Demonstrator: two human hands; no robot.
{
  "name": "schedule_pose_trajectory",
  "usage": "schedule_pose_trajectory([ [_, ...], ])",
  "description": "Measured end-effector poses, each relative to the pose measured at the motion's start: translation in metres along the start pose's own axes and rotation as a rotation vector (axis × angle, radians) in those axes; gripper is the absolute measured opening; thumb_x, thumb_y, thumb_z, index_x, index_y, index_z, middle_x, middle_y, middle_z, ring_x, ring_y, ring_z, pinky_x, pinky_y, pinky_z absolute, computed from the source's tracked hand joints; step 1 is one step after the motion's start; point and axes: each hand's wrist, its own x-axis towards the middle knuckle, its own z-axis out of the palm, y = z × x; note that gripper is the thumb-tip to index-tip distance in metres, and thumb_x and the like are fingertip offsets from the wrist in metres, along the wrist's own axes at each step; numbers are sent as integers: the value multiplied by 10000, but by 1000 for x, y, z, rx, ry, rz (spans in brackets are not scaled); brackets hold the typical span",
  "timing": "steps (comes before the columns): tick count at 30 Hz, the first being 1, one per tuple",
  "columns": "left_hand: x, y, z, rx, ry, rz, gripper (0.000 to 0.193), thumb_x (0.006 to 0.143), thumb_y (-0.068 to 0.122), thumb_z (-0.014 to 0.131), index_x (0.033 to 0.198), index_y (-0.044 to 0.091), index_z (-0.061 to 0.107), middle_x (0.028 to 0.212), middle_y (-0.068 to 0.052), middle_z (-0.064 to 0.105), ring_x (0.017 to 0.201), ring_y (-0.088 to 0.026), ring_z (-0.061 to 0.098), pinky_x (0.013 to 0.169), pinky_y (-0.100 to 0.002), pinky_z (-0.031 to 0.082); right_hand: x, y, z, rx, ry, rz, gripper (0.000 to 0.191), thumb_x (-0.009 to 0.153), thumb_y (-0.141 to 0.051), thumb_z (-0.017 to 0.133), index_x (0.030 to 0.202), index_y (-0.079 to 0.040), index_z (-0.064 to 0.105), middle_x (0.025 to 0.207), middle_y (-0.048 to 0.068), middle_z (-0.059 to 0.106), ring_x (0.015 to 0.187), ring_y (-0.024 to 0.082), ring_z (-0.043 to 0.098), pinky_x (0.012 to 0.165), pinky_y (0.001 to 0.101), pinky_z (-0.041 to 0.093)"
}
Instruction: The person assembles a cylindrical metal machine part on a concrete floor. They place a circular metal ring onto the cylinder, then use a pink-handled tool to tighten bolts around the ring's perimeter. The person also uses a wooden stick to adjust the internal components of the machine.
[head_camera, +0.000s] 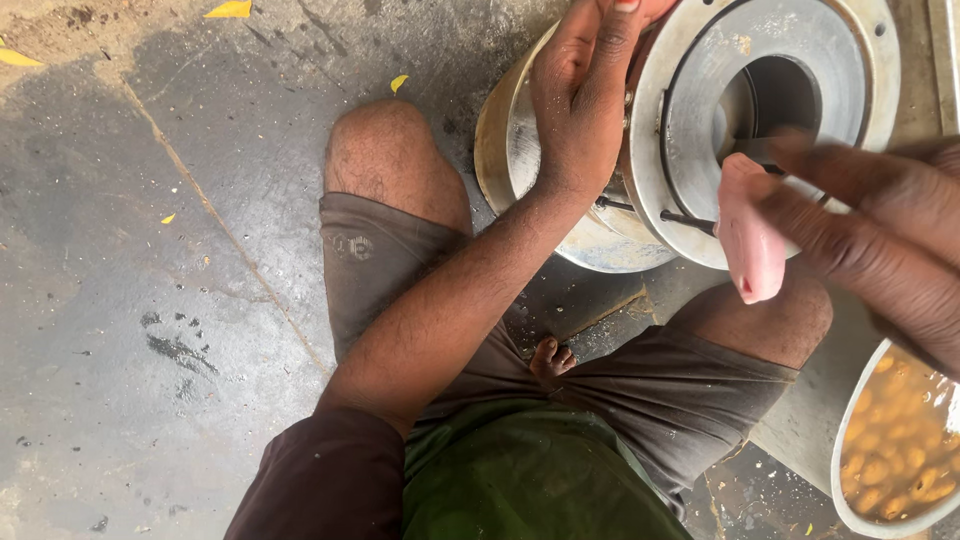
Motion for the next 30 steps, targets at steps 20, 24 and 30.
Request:
schedule_pose_trajectory([
  [20,1,-6,0,-75,9,-38,465,1205,390,495,1186,-40,671,1065,-163,763,1016,-187,755,930,-322,621,-3,-8,-2,1,-71,15,379,860,-260,694,1225,-162,720,1152,55,705,948,264,708,766,391,611],
  [24,0,-6,-1,-2,35,-9,470,1203,401,497,1197,-36,670,1076,-156,760,1038,-182,747,960,-311,610,-2,-5,0,38,-120,65,377,860,-287,683,1216,-171,719,1141,39,708,947,252,705,771,391,609],
  [30,0,-5,-1,2,40,-62,475,1201,401,500,1196,-43,671,1071,-163,762,1027,-193,756,940,-317,620,0,-12,-4,-47,-47,-14,376,859,-328,666,1203,-185,718,1124,14,713,946,234,700,777,392,606],
])
